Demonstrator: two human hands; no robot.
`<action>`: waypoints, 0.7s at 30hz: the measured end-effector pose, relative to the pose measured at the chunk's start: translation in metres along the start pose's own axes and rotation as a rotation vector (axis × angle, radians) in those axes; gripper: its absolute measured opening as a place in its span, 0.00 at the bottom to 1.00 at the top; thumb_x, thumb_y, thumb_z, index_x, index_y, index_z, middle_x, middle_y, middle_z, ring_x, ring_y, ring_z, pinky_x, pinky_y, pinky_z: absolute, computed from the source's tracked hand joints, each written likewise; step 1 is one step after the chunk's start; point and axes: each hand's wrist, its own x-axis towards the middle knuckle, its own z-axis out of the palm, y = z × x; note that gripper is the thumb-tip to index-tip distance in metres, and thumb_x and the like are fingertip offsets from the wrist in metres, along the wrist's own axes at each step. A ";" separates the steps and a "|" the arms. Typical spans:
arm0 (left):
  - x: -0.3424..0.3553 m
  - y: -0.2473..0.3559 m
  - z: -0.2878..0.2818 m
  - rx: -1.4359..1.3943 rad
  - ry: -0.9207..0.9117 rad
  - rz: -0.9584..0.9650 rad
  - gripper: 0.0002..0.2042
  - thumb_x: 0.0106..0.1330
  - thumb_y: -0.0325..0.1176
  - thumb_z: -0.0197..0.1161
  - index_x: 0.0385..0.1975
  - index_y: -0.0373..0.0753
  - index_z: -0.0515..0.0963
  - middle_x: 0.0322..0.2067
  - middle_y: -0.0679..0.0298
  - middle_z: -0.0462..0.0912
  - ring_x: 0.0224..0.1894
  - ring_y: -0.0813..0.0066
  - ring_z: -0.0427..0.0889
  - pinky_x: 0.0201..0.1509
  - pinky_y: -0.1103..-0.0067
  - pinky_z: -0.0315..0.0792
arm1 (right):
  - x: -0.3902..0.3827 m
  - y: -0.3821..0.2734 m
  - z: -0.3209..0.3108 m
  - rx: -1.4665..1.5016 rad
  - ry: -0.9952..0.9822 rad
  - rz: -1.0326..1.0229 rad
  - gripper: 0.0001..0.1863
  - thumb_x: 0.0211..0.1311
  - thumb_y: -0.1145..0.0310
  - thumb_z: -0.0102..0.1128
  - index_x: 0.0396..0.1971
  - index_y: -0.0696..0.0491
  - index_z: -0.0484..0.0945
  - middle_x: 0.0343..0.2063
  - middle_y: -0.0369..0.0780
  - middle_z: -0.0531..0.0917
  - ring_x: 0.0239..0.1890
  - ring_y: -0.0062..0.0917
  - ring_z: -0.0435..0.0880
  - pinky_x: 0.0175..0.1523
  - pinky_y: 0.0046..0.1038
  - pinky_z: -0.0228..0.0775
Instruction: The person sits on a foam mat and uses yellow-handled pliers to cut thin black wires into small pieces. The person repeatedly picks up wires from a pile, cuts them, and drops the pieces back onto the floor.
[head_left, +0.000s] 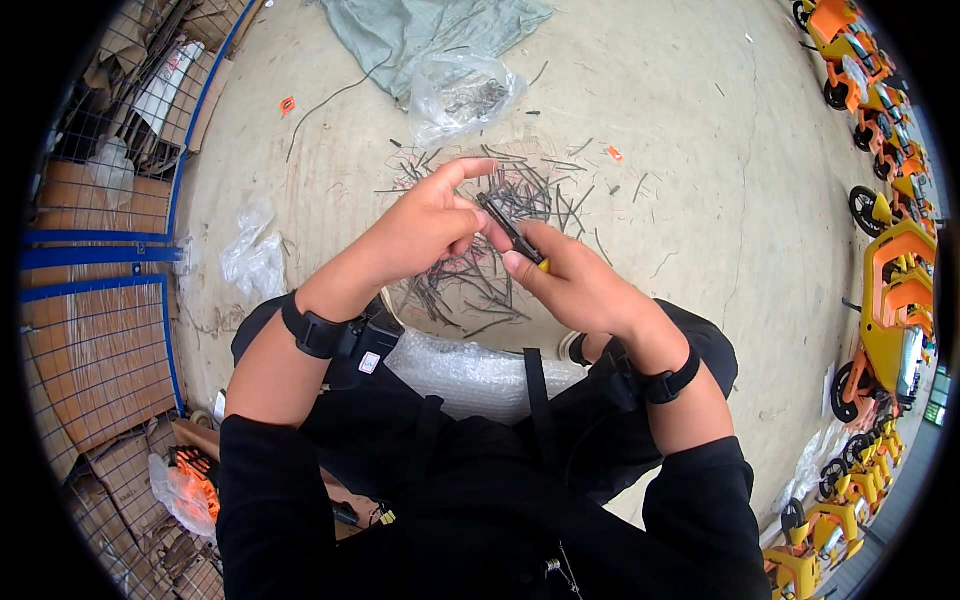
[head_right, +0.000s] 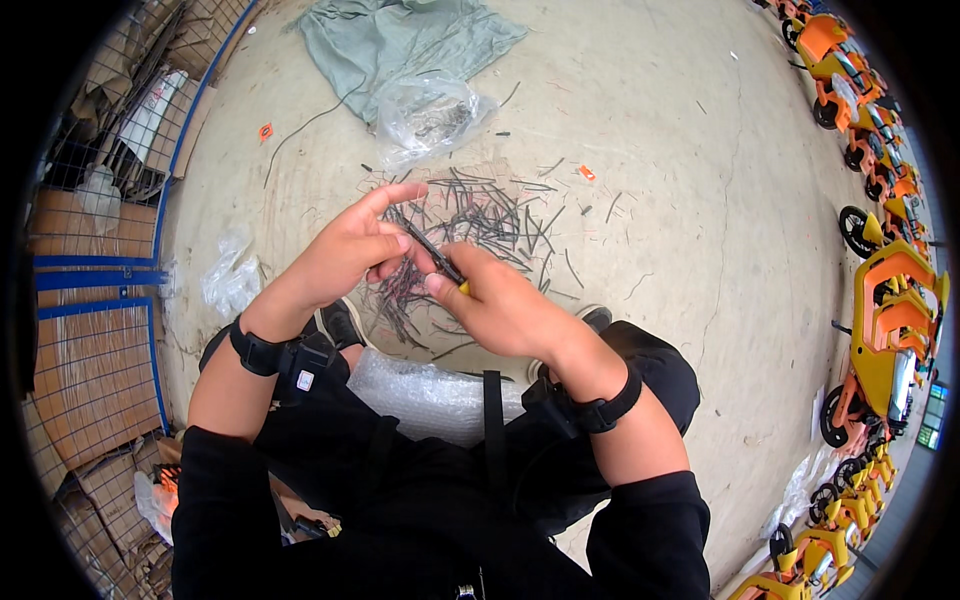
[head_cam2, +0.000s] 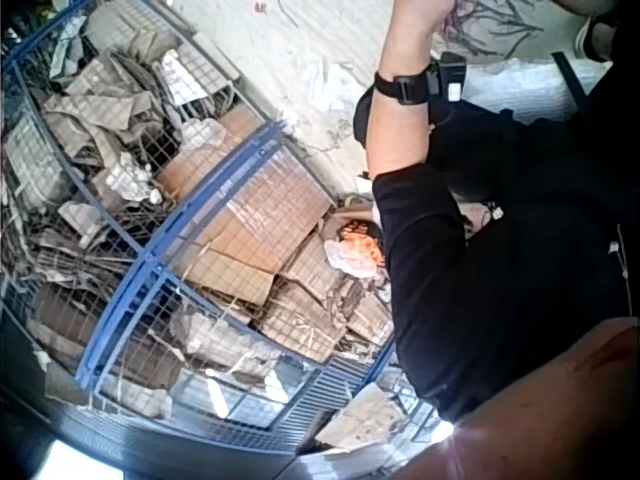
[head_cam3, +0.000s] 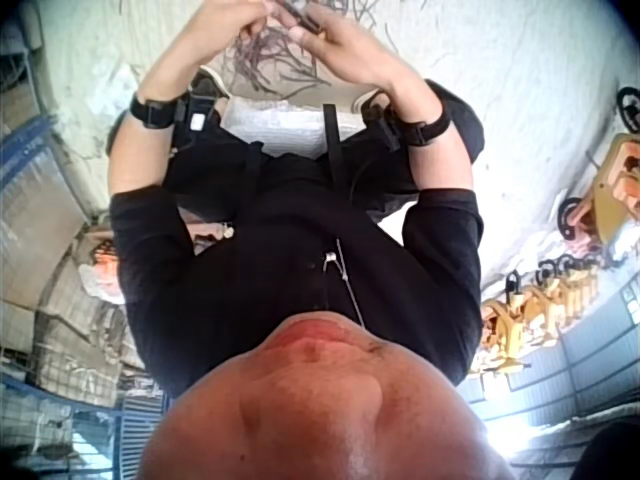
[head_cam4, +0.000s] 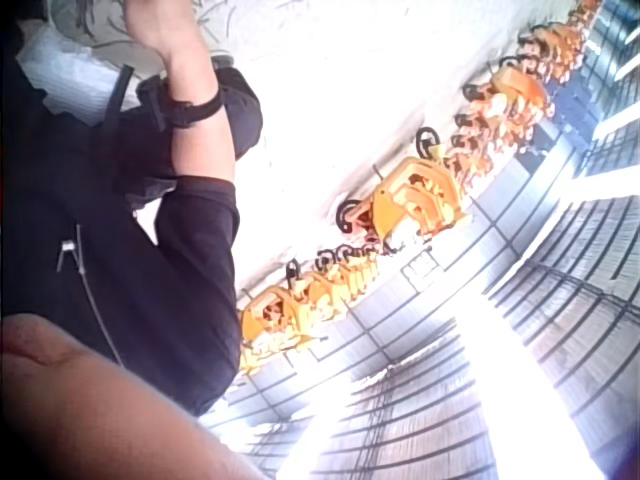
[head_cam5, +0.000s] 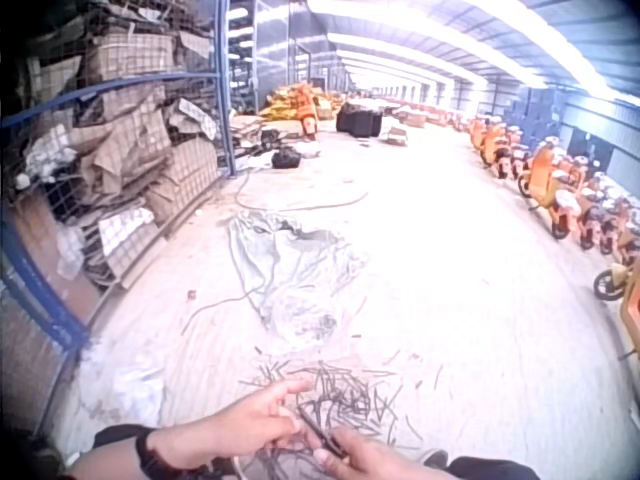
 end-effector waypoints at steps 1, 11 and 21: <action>0.000 -0.001 -0.001 -0.006 -0.004 -0.005 0.29 0.66 0.25 0.51 0.67 0.36 0.54 0.34 0.57 0.84 0.23 0.87 0.66 0.27 0.88 0.61 | 0.000 0.000 0.000 -0.003 -0.003 -0.006 0.20 0.69 0.58 0.52 0.48 0.60 0.72 0.37 0.50 0.78 0.41 0.41 0.79 0.46 0.35 0.70; 0.000 -0.003 0.000 0.026 -0.001 0.009 0.29 0.66 0.26 0.52 0.68 0.38 0.54 0.33 0.59 0.84 0.22 0.87 0.64 0.26 0.89 0.59 | 0.002 0.005 0.001 0.001 -0.017 -0.038 0.19 0.69 0.58 0.52 0.46 0.60 0.73 0.38 0.51 0.77 0.41 0.43 0.78 0.47 0.36 0.69; 0.002 -0.002 -0.004 -0.002 -0.005 -0.004 0.29 0.67 0.24 0.51 0.68 0.39 0.53 0.32 0.61 0.84 0.28 0.86 0.76 0.31 0.88 0.68 | 0.006 0.022 0.008 -0.043 0.039 -0.109 0.18 0.69 0.59 0.52 0.48 0.58 0.72 0.39 0.52 0.78 0.44 0.43 0.78 0.48 0.37 0.69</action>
